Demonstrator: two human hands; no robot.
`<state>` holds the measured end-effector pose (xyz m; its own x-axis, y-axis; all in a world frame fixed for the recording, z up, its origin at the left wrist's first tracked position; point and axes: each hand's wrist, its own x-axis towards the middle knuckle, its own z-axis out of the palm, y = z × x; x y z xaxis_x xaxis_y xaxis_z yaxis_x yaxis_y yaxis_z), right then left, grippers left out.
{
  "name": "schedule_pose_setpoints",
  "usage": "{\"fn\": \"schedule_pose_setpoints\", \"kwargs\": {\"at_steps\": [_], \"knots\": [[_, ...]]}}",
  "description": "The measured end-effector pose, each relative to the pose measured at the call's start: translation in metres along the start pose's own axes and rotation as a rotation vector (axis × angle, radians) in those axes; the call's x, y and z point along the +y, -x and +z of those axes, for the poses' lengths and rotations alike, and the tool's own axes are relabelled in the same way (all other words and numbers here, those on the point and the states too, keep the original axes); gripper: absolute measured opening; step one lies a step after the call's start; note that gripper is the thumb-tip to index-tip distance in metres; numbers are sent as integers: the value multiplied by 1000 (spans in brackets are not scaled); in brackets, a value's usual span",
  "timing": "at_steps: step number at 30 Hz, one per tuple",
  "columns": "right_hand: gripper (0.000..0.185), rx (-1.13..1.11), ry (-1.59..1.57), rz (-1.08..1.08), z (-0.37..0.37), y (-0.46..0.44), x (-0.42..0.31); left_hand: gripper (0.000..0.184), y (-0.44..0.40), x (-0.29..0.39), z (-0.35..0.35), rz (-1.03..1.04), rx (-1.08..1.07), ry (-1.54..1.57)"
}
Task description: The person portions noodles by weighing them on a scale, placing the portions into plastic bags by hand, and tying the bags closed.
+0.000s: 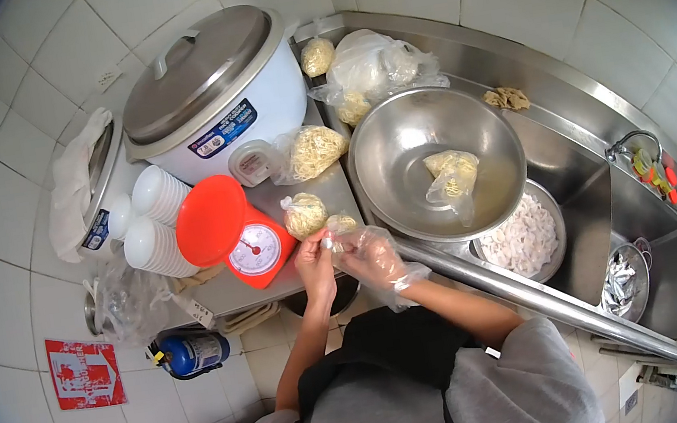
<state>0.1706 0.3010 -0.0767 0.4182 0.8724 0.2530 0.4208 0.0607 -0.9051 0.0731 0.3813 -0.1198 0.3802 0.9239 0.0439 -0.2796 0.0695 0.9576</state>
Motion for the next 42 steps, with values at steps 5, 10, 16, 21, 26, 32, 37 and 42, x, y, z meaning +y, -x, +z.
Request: {"fn": "schedule_pose_setpoints", "kwargs": {"at_steps": [5,10,16,21,26,32,37,42], "knots": [[20,195,57,-123,20,4,18,21,4,1,6,-76,47,45],[15,232,75,-86,20,6,17,19,11,5,12,-7,52,-98],[12,276,-12,-24,26,0,31,9,6,1,7,131,-23,-225],[10,214,95,11,13,-10,31,10,1,7,12,215,-59,-401],[16,12,237,-149,5,-18,31,22,-3,-1,12,235,24,-362],[11,-291,771,-461,-19,-36,0,24,-6,-12,8,198,-31,-413],[15,-421,914,-526,-15,-47,3,23,-7,6,1,-1,-74,-357],[12,-517,938,-626,-14,-53,-4,18,-6,0,-4,-111,-31,-203]]}}
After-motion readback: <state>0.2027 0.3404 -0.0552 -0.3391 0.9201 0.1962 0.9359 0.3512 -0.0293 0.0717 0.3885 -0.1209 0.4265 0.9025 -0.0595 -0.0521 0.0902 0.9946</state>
